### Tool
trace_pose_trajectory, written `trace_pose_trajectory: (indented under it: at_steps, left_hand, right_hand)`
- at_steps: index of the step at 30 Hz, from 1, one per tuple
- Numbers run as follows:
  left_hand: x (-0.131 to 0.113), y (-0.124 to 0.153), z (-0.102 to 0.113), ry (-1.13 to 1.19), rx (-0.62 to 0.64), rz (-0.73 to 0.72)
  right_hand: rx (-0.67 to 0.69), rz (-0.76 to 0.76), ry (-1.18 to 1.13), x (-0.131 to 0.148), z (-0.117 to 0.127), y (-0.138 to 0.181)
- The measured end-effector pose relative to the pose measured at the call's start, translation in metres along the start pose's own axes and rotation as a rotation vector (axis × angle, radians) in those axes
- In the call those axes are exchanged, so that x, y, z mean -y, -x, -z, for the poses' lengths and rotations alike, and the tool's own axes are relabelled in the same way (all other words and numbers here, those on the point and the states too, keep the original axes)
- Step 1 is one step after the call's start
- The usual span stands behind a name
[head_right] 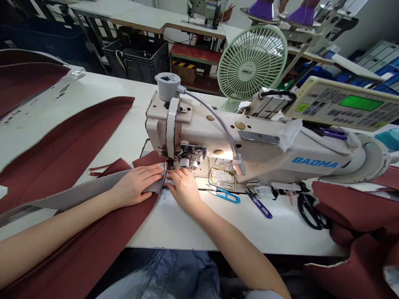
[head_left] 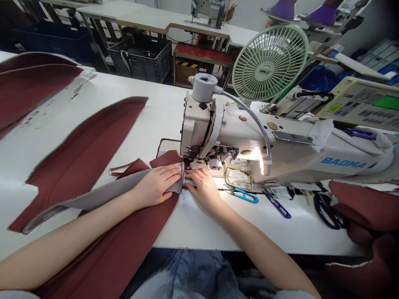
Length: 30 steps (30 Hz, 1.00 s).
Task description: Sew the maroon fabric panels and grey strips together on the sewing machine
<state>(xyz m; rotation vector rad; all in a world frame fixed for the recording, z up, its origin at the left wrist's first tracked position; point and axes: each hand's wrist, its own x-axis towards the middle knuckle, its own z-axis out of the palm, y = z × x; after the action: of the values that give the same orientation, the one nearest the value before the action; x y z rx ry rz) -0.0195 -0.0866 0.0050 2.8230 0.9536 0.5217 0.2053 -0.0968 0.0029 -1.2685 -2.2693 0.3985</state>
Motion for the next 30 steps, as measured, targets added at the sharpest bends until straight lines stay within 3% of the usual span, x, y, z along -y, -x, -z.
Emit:
trace_pose_trajectory:
  at_steps: [30]
  left_hand:
    - [-0.0041,-0.0032,0.0024,-0.070,0.021,-0.073]
  right_hand:
    - [0.079,0.003,0.086,0.0042,0.0025,0.0007]
